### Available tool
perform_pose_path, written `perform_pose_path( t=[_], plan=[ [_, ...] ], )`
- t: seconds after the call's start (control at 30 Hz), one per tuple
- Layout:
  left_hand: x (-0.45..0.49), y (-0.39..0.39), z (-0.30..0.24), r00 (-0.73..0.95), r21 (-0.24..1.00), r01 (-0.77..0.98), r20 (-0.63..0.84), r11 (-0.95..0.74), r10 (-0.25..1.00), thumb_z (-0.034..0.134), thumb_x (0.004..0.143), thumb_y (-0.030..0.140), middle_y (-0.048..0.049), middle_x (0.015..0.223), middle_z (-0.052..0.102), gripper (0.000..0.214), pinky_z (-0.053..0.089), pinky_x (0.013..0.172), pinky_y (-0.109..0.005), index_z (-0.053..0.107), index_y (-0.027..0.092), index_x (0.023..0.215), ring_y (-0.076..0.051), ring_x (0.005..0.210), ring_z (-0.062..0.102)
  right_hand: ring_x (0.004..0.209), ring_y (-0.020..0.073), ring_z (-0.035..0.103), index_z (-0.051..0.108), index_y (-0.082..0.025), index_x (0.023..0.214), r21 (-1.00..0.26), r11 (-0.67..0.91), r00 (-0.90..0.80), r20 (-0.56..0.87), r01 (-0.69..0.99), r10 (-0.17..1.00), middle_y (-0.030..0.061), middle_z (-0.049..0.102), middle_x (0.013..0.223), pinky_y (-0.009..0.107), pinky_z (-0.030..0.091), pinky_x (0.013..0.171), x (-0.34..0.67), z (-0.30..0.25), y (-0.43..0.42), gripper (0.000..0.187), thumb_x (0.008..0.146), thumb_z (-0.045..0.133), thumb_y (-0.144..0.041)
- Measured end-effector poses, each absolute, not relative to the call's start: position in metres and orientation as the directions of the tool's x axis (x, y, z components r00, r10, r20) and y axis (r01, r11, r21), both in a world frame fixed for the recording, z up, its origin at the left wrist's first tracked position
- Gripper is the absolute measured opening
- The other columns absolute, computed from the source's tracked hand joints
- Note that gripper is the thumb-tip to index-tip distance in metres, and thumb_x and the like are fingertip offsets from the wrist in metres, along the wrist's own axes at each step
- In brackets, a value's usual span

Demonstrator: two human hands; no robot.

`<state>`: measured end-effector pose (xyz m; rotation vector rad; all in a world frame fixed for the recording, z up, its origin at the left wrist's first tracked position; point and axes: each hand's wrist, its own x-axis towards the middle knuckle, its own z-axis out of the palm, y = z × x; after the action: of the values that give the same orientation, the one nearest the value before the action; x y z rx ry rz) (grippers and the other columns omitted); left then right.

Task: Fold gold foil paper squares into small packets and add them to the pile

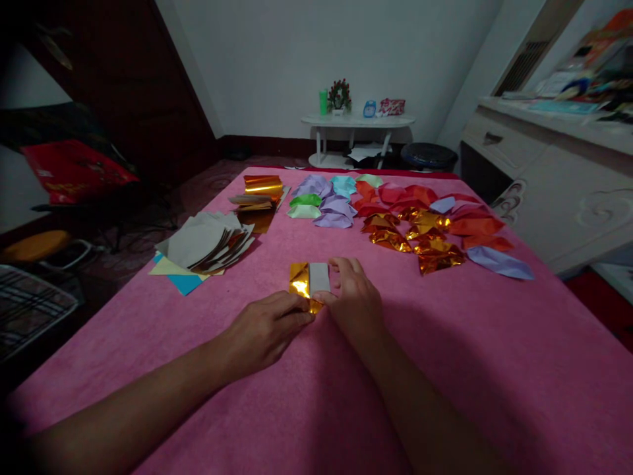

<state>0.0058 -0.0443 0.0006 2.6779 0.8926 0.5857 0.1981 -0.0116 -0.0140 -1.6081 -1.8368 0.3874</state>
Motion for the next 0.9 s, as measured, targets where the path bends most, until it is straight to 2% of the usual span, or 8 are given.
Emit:
perform_pose_path(
  t=[0.13, 0.33, 0.5, 0.67, 0.77, 0.83, 0.9],
  plan=[
    [0.005, -0.044, -0.001, 0.719, 0.384, 0.513, 0.296, -0.768, 0.629, 0.046, 0.092, 0.027, -0.0083, 0.103, 0.060, 0.026, 0.048, 0.081, -0.032, 0.065, 0.015, 0.105, -0.019, 0.094, 0.054, 0.066, 0.0150, 0.059, 0.051, -0.022, 0.122, -0.637, 0.099, 0.033, 0.192, 0.764, 0.981, 0.0041, 0.064, 0.103, 0.030, 0.046, 0.063, 0.198, -0.014, -0.003, 0.059, 0.067, 0.069, -0.028],
    [0.006, -0.042, -0.005, 0.660, 0.425, 0.530, 0.336, -0.734, 0.672, 0.051, 0.090, 0.032, -0.0072, 0.097, 0.057, 0.025, 0.045, 0.077, -0.032, 0.069, 0.019, 0.101, -0.019, 0.091, 0.051, 0.061, 0.0144, 0.060, 0.049, -0.024, 0.128, -0.772, 0.094, -0.046, 0.084, 0.628, 0.995, -0.0024, 0.067, 0.075, 0.024, 0.040, 0.053, 0.199, -0.013, -0.005, 0.066, 0.067, 0.072, -0.031],
    [0.004, -0.040, -0.006, 0.638, 0.404, 0.565, 0.339, -0.719, 0.692, 0.051, 0.090, 0.036, -0.0048, 0.083, 0.052, 0.024, 0.039, 0.070, -0.030, 0.071, 0.022, 0.095, -0.017, 0.080, 0.048, 0.063, 0.0173, 0.064, 0.048, -0.026, 0.130, -0.923, 0.133, -0.125, 0.093, 0.362, 0.988, -0.0005, 0.072, 0.079, 0.025, 0.046, 0.053, 0.198, -0.021, -0.011, 0.075, 0.060, 0.074, -0.020],
    [0.003, -0.039, -0.008, 0.635, 0.403, 0.553, 0.362, -0.729, 0.682, 0.053, 0.089, 0.038, -0.0039, 0.077, 0.052, 0.024, 0.036, 0.067, -0.030, 0.072, 0.023, 0.095, -0.016, 0.075, 0.047, 0.064, 0.0171, 0.066, 0.055, -0.028, 0.123, -0.939, 0.129, -0.075, 0.111, 0.319, 0.991, -0.0016, 0.072, 0.081, 0.025, 0.050, 0.057, 0.187, -0.020, -0.016, 0.067, 0.059, 0.068, -0.013],
    [0.003, -0.038, -0.006, 0.606, 0.494, 0.504, 0.383, -0.709, 0.698, 0.054, 0.089, 0.036, -0.0051, 0.079, 0.055, 0.024, 0.039, 0.070, -0.030, 0.072, 0.021, 0.094, -0.016, 0.078, 0.050, 0.066, 0.0178, 0.067, 0.058, -0.024, 0.115, -0.963, 0.110, 0.001, 0.114, 0.247, 0.994, -0.0001, 0.072, 0.083, 0.025, 0.052, 0.059, 0.180, -0.016, -0.019, 0.057, 0.059, 0.066, -0.014],
    [0.004, -0.038, -0.004, 0.549, 0.632, 0.435, 0.379, -0.642, 0.745, 0.055, 0.089, 0.034, -0.0062, 0.083, 0.058, 0.023, 0.041, 0.072, -0.029, 0.072, 0.019, 0.089, -0.016, 0.081, 0.053, 0.067, 0.0181, 0.067, 0.059, -0.021, 0.108, -0.983, 0.101, 0.078, 0.114, 0.151, 0.990, 0.0013, 0.072, 0.084, 0.026, 0.053, 0.060, 0.177, -0.012, -0.019, 0.050, 0.060, 0.067, -0.015],
    [0.006, -0.037, -0.002, 0.432, 0.794, 0.350, 0.334, -0.497, 0.838, 0.056, 0.088, 0.034, -0.0067, 0.084, 0.061, 0.023, 0.043, 0.072, -0.028, 0.070, 0.016, 0.082, -0.015, 0.080, 0.056, 0.070, 0.0184, 0.067, 0.057, -0.018, 0.106, -0.994, 0.111, 0.152, 0.113, 0.019, 0.982, 0.0031, 0.071, 0.087, 0.028, 0.054, 0.064, 0.174, -0.009, -0.019, 0.048, 0.060, 0.070, -0.018]
  ],
)
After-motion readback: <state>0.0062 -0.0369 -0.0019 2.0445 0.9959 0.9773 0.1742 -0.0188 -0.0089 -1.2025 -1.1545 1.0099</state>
